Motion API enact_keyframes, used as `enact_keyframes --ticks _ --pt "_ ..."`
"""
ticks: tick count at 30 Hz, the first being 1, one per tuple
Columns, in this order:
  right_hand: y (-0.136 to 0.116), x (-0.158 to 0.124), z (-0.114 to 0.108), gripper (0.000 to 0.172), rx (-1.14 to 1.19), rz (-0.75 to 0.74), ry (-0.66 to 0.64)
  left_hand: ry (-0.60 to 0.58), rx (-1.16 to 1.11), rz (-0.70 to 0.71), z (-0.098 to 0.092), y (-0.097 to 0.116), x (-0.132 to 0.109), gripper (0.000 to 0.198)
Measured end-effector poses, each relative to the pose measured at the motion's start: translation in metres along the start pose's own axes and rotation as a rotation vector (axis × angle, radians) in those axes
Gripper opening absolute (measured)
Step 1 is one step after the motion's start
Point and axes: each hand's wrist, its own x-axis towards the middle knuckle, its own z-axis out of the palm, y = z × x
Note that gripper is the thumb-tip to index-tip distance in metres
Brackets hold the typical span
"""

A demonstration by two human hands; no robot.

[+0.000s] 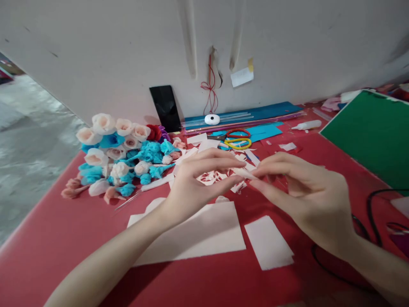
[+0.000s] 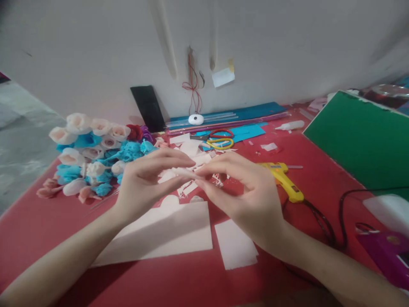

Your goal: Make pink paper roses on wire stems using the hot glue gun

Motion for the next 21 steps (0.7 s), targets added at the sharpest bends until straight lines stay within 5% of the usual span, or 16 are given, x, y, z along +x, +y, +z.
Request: enact_keyframes --ticks 21 --pt "-0.0062 -0.0019 0.0018 0.012 0.003 -0.061 0.010 -0.042 -0.287 -0.092 0.0004 0.0065 -0.0027 0.020"
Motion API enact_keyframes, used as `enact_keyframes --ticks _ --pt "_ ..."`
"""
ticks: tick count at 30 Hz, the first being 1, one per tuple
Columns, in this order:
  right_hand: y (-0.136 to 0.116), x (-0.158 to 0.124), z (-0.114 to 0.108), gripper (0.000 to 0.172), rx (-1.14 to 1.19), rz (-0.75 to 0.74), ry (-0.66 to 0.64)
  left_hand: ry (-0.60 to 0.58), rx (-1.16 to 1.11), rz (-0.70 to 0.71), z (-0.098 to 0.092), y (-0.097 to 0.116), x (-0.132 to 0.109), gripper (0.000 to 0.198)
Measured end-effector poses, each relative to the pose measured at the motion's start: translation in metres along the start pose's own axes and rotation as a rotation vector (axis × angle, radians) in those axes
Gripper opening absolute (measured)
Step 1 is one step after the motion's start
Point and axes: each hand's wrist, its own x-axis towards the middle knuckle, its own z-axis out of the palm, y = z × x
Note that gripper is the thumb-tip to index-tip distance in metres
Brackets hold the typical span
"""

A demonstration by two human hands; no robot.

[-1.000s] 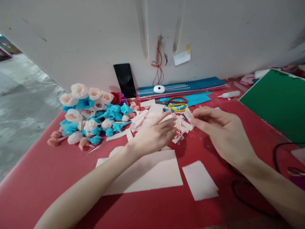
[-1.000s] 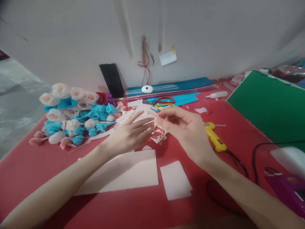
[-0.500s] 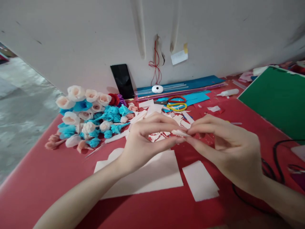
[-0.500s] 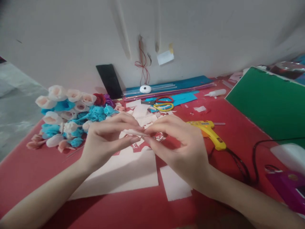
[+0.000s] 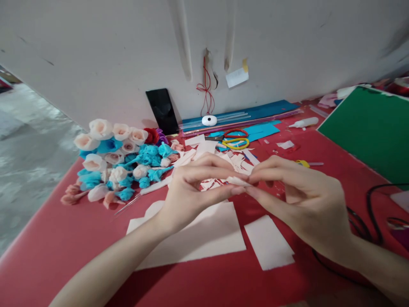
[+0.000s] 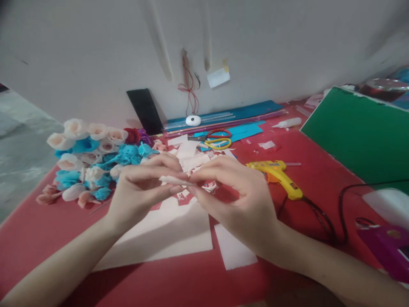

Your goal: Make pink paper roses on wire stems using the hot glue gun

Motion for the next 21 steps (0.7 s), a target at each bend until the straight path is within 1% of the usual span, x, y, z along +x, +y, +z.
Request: enact_keyframes --ticks 4,9,11,15,17,18,20,21 --pt "-0.0002 0.0005 -0.0004 0.010 -0.021 -0.044 0.021 -0.007 -0.044 -0.017 -0.0002 -0.0038 -0.0013 0.024" --pt "-0.0008 -0.0004 -0.0015 0.008 -0.096 -0.082 0.058 0.023 -0.084 0.096 -0.0006 -0.0083 -0.0007 0.026" --pt "-0.0014 -0.0009 -0.0013 0.006 -0.109 -0.083 0.067 0.021 -0.082 0.114 -0.0009 -0.0086 -0.0004 0.025" --pt "-0.0035 0.0002 -0.0014 0.008 -0.088 -0.066 0.031 0.029 -0.068 0.137 -0.0022 -0.0075 -0.0003 0.024" --pt "-0.0048 0.0020 -0.0029 0.009 -0.036 -0.031 -0.008 0.022 -0.069 0.122 -0.0033 -0.0065 0.0000 0.024" --pt "-0.0052 0.0031 -0.0040 0.008 -0.001 0.012 -0.038 0.011 -0.073 0.102 -0.0038 -0.0061 0.0002 0.023" --pt "-0.0052 0.0056 -0.0065 0.008 0.080 0.128 -0.113 -0.028 -0.096 0.039 -0.0048 -0.0055 0.0006 0.023" --pt "-0.0047 0.0068 -0.0078 0.011 0.121 0.193 -0.160 -0.051 -0.116 -0.003 -0.0051 -0.0055 0.0007 0.022"
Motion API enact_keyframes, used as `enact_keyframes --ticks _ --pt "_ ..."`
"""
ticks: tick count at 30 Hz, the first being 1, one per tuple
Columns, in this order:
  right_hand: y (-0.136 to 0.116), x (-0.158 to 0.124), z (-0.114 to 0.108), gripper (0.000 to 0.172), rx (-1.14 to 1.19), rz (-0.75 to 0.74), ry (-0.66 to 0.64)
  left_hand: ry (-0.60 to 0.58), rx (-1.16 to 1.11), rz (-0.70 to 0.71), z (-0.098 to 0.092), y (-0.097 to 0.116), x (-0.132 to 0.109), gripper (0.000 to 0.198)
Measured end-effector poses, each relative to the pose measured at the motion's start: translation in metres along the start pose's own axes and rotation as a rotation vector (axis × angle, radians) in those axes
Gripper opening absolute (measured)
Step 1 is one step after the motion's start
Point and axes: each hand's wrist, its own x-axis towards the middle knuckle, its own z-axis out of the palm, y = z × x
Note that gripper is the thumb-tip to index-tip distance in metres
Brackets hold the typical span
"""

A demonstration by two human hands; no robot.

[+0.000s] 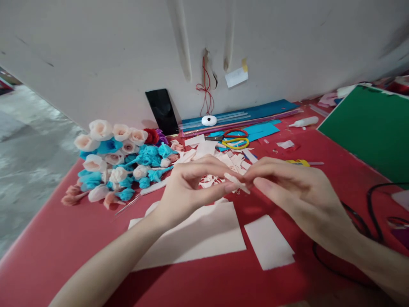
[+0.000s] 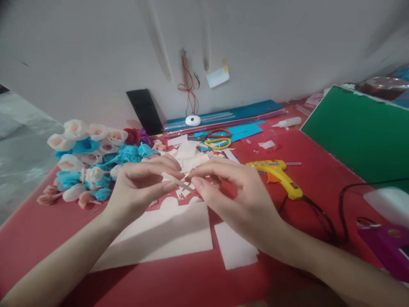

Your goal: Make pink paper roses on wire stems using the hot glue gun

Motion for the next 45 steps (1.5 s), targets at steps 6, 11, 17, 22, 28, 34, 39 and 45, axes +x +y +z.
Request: enact_keyframes --ticks 6,11,17,22,28,34,39,45 --pt "0.006 0.004 -0.005 0.022 0.186 0.223 -0.210 -0.075 -0.120 -0.191 -0.002 -0.004 -0.001 0.016" --pt "0.011 0.004 -0.003 0.016 0.330 0.307 -0.246 -0.114 -0.180 -0.233 -0.002 -0.006 0.000 0.015" --pt "0.012 0.001 -0.003 0.009 0.420 0.389 -0.263 -0.128 -0.229 -0.253 -0.001 -0.006 0.002 0.015" --pt "0.010 0.001 -0.004 0.009 0.409 0.436 -0.292 -0.166 -0.261 -0.275 -0.002 -0.007 0.001 0.014" --pt "0.007 0.003 -0.002 0.009 0.427 0.461 -0.293 -0.177 -0.264 -0.285 -0.001 -0.006 0.002 0.014" --pt "0.005 0.005 -0.002 0.012 0.401 0.457 -0.322 -0.191 -0.258 -0.288 -0.001 -0.004 0.004 0.016" --pt "0.005 0.005 -0.003 0.014 0.397 0.451 -0.323 -0.182 -0.241 -0.300 -0.001 -0.003 0.003 0.015" --pt "0.004 0.004 -0.002 0.012 0.419 0.506 -0.319 -0.174 -0.226 -0.305 -0.001 -0.002 0.003 0.016"
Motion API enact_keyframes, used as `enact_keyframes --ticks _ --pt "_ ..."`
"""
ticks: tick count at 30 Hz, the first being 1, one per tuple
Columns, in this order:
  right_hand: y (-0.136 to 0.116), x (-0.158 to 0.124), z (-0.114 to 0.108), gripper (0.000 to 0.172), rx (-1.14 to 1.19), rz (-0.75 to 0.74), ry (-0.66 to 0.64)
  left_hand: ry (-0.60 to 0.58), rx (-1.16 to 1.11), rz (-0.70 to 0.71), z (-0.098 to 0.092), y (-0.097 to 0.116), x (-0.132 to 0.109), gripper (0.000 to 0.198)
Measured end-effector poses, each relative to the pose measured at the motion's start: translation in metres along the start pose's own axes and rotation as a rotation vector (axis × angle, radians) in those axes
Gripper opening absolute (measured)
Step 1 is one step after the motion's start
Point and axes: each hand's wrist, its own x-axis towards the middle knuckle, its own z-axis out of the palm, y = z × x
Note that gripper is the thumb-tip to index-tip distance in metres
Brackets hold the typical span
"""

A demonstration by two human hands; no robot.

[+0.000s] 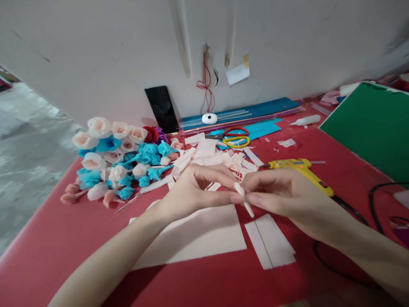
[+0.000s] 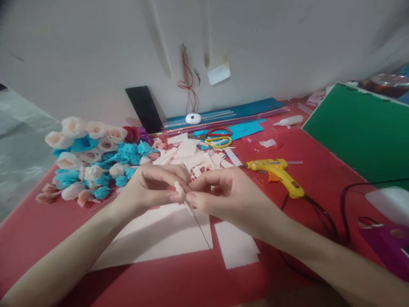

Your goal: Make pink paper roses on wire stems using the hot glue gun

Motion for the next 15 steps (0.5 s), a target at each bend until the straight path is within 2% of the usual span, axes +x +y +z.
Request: enact_keyframes --ticks 8,15 --pt "-0.0016 -0.0011 0.0000 0.015 -0.082 -0.032 0.001 -0.011 0.031 -0.010 -0.0010 0.0000 0.0012 0.015" --pt "-0.0018 0.0009 0.0004 0.014 -0.050 -0.004 0.006 -0.007 0.093 0.015 -0.0011 0.0023 0.0006 0.013"
